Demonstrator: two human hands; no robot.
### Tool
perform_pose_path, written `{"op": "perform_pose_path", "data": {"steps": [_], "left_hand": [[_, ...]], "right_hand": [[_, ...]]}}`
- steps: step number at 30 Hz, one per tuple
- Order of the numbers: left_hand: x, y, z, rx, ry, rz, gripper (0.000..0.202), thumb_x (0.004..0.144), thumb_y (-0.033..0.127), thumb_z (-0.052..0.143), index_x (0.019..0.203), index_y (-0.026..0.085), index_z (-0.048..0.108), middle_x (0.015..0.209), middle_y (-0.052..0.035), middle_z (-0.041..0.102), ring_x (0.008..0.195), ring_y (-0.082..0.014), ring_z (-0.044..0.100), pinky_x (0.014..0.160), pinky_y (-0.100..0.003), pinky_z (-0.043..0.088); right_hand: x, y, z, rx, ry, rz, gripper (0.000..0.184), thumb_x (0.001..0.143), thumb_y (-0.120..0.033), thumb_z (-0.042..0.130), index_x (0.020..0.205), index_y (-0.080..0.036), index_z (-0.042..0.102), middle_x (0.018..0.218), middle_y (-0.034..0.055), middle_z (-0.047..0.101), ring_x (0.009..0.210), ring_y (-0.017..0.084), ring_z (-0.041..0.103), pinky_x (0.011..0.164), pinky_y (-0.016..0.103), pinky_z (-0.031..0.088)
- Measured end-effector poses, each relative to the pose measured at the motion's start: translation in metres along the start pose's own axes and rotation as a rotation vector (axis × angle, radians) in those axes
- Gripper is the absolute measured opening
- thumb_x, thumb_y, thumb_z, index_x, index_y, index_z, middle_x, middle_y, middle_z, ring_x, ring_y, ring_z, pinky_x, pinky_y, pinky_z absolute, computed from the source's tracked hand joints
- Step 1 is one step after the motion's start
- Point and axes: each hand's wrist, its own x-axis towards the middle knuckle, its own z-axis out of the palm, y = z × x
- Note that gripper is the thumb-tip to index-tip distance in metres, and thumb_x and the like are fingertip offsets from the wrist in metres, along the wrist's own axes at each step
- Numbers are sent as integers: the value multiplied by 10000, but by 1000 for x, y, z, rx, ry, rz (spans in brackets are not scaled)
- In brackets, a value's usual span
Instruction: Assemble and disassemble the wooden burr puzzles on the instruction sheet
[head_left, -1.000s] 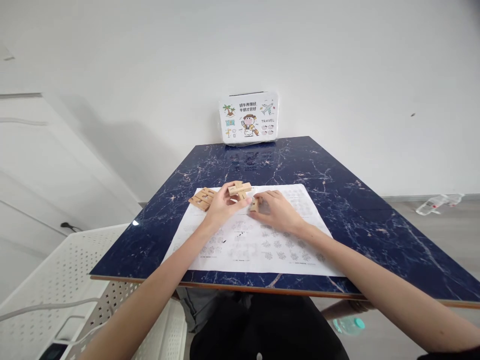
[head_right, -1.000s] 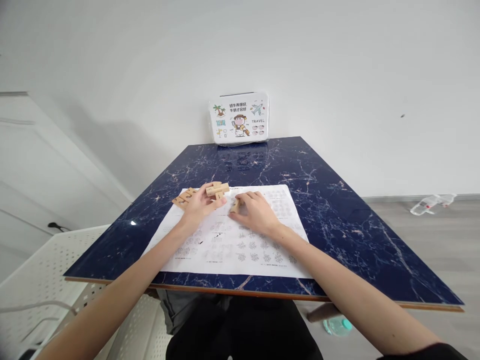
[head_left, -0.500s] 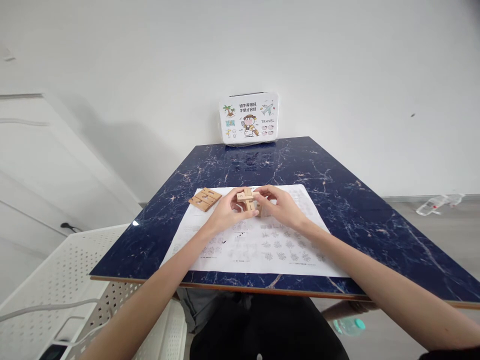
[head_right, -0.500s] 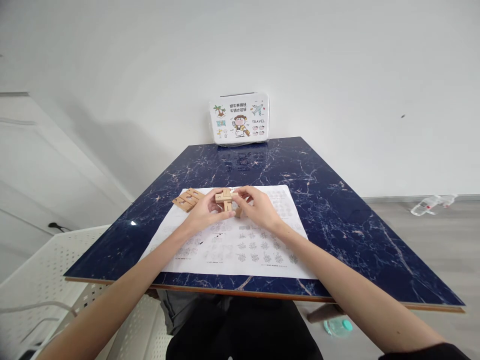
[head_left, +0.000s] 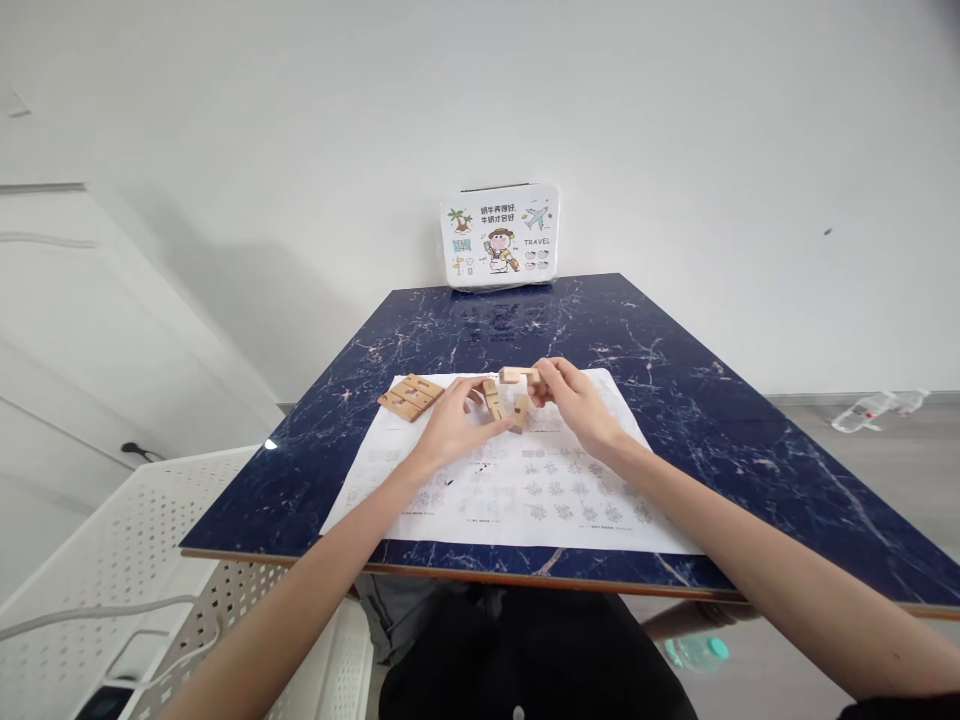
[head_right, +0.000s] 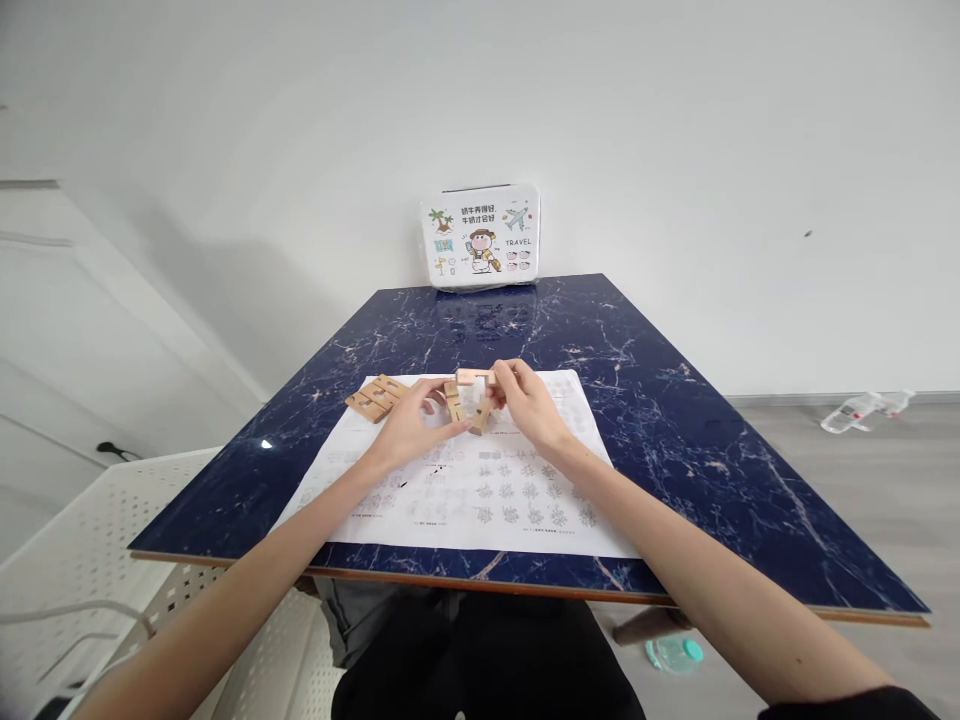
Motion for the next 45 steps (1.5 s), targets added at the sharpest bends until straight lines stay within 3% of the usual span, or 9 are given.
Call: {"op": "perform_pose_path", "data": {"steps": [3,5,9,12,20,29,36,41,45], "left_hand": [[0,-3,1,57,-5,-10,612,742,556,855,1210,226,642,1318,-111,592,1189,-315,594,1012,-466,507],[0,-3,2,81,-15,-5,572,731,537,857,1160,217,653,1327,-117,564,1252,-337,564,1087,-492,472],[0,-4,4,140,-32,25,501,731,482,834,1115,204,670,1283,-125,569,1283,-357,543,1149,-510,431],[-1,-6,4,162,-42,58,442,762,434,794,1126,210,683,1275,-120,578,1304,-359,534,1170,-516,411],[-4,-6,4,158,-125,115,726,783,514,812,1414,265,555,1473,-131,537,1399,-383,467,1169,-569,382],[-5,0,2,186,-88,99,753,755,714,796,1322,258,602,1382,-115,615,1252,-362,595,1057,-518,473],[-2,-4,3,211,-1,103,517,811,571,803,1180,231,677,1196,-95,696,1170,-350,628,1030,-503,484],[-2,-9,5,241,11,129,515,834,495,791,1246,215,663,1221,-107,681,1197,-349,625,1052,-499,488],[-3,-10,4,260,-5,133,584,840,563,788,1281,204,655,1242,-109,681,1196,-343,632,1036,-487,513]], "right_hand": [[2,1,-5,-183,95,59,451,1037,-562,438,705,-256,432,641,1,517,601,183,488,589,317,406],[2,1,-8,-381,133,69,502,1062,-541,365,653,-254,407,637,29,555,616,203,512,601,329,380],[1,5,-8,-753,75,85,593,1086,-545,309,610,-244,494,696,100,669,658,249,605,640,351,378],[0,11,-4,-872,48,51,536,1083,-535,359,695,-237,576,749,123,716,644,261,632,619,352,385],[-2,18,-2,-741,-77,-20,277,1082,-412,456,1018,-232,657,930,105,783,798,287,723,692,374,480],[-8,17,6,-528,-272,-158,213,1051,-334,511,1209,-258,633,1074,89,800,826,252,752,733,417,580],[-9,12,4,-385,-369,-78,227,1046,-353,504,1242,-259,571,1120,94,796,699,218,724,655,421,596],[-8,9,4,-247,-400,-28,224,1045,-366,535,1236,-250,539,1041,93,804,732,209,742,613,366,596],[-8,10,3,-186,-440,88,295,1056,-420,546,1289,-241,518,875,59,784,556,152,671,475,277,513]]}}
